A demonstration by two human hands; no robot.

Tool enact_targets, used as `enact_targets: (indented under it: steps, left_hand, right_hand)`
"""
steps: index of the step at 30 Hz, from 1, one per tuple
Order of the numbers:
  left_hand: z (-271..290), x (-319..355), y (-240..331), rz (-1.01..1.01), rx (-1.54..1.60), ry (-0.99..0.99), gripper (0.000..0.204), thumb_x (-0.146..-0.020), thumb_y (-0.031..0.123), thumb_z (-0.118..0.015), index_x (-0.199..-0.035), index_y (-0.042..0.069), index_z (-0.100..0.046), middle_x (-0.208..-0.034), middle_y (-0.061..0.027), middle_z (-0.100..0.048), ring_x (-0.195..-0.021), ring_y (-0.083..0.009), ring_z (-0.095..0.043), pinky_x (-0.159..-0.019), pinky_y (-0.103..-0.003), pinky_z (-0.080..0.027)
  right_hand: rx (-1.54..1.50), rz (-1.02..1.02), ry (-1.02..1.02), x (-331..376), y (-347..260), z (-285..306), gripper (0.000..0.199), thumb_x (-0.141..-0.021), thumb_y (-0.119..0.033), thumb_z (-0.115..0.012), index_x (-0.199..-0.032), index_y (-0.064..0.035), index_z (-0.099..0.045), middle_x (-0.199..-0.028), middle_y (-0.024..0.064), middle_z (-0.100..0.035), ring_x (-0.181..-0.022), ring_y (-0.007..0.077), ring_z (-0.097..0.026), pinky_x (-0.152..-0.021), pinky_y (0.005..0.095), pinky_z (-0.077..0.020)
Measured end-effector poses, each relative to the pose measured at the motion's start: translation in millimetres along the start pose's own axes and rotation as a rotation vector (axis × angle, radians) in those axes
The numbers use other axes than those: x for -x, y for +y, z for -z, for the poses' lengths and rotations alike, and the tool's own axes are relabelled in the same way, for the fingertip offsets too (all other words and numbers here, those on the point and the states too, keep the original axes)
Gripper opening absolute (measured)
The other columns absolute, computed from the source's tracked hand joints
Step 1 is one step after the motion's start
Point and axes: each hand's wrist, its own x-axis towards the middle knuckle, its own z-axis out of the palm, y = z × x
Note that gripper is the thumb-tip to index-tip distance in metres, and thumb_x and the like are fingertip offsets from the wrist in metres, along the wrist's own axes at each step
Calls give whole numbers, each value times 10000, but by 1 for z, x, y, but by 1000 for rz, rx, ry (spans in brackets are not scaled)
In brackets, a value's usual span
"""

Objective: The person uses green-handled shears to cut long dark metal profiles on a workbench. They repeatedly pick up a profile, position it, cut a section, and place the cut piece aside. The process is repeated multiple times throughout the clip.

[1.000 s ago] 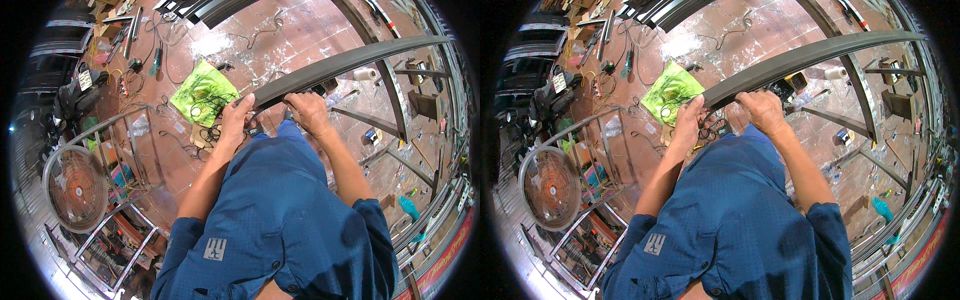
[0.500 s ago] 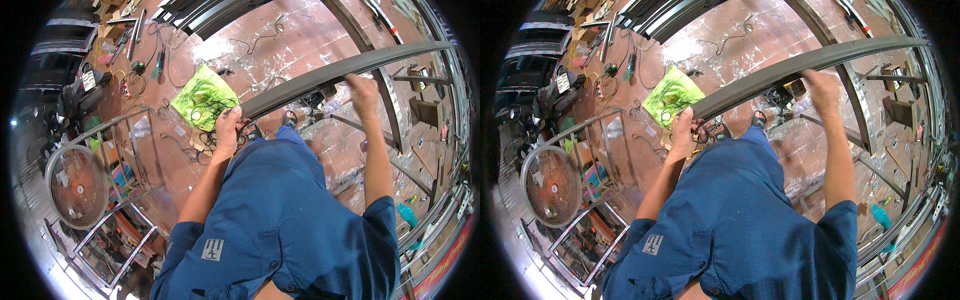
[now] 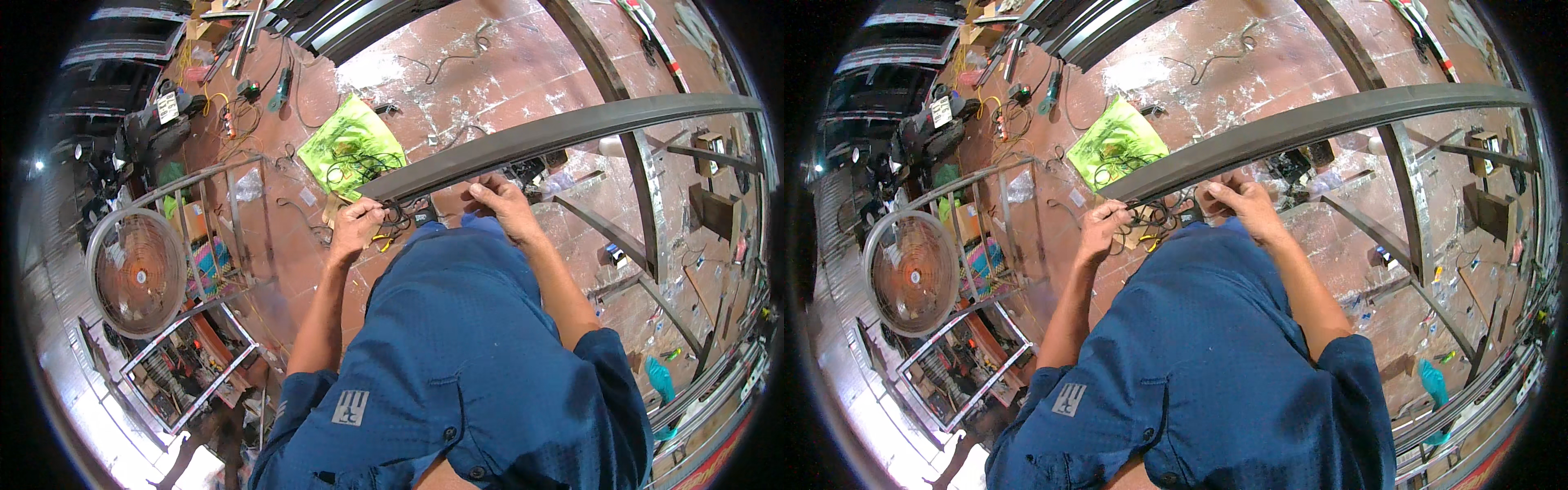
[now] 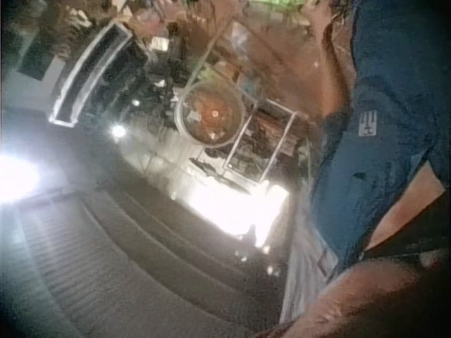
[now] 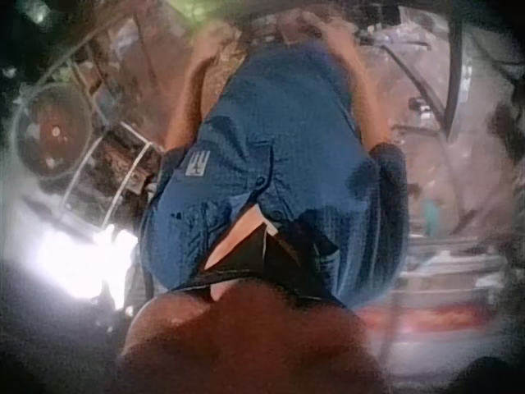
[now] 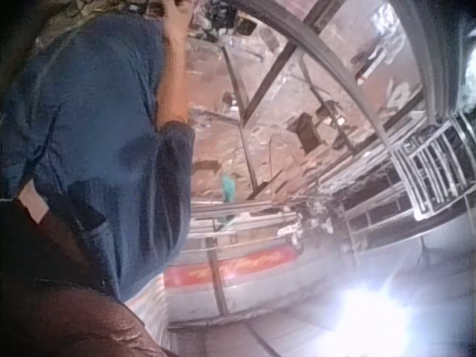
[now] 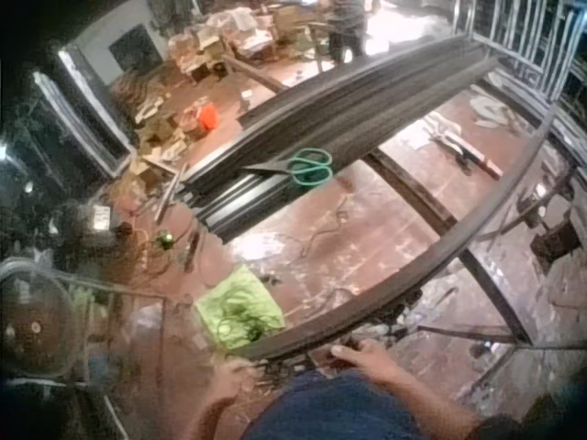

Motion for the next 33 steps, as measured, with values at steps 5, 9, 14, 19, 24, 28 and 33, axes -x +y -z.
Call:
enact_targets:
  steps: [5, 9, 14, 19, 24, 28, 33]
  left_hand:
    - [24, -16, 9, 208, -5, -189, 247, -952, 176, -697, -867, -56, -707, -779, -56, -676, -696, -106, -610, -696, -279, -529]
    - [24, -26, 41, 325, -81, -329, 336, -916, 272, -744, -960, -58, -702, -771, -69, -658, -673, -122, -613, -688, -281, -532]
    - [5, -14, 20, -61, 275, -178, 713, -950, 497, -729, -1340, -51, -494, -866, -67, -657, -739, -141, -658, -710, -285, -568]
    - [-18, -17, 11, -38, 445, 19, 543, -1011, 500, -643, -1217, 3, -572, -841, -24, -610, -721, -113, -639, -679, -290, -586]
    - [-21, -25, 22, 83, 429, 71, 388, -1025, 424, -627, -1055, 38, -614, -706, -8, -561, -609, -79, -576, -533, -260, -509]
    - [-26, -19, 22, 86, 400, 95, 385, -1016, 430, -639, -998, 47, -614, -628, 7, -527, -549, -86, -554, -496, -259, -464]
    - [-20, 3, 17, 110, 374, -121, 392, -1006, 421, -650, -933, 37, -614, -677, -6, -554, -563, -80, -559, -495, -260, -475]
  right_hand:
    - [-127, 17, 42, -12, 8, -23, 390, -1032, -374, -650, -1079, 12, -673, -935, 120, -724, -836, 195, -699, -786, 344, -565]
    - [-103, 82, 236, -14, 12, -31, 306, -1024, -265, -657, -1035, 41, -680, -870, 97, -698, -760, 161, -679, -695, 297, -553]
    - [-172, 147, 457, -10, 2, -49, 213, -975, -140, -626, -973, 61, -696, -858, 74, -685, -677, 132, -638, -650, 268, -532]
    - [14, 181, 636, -6, -9, -67, 262, -948, -173, -619, -860, 59, -705, -772, 79, -678, -623, 135, -616, -604, 273, -496]
    - [358, 185, 862, -16, 2, -67, 394, -907, -306, -585, -748, 44, -674, -708, 122, -668, -598, 178, -602, -591, 358, -470]
    - [544, 191, 1016, -8, 3, -80, 475, -895, -388, -535, -783, 57, -660, -702, 216, -649, -653, 313, -628, -671, 467, -480]
    - [646, 99, 1148, 14, 13, -84, 480, -889, -421, -510, -806, 25, -668, -863, 300, -679, -849, 498, -657, -796, 550, -488]
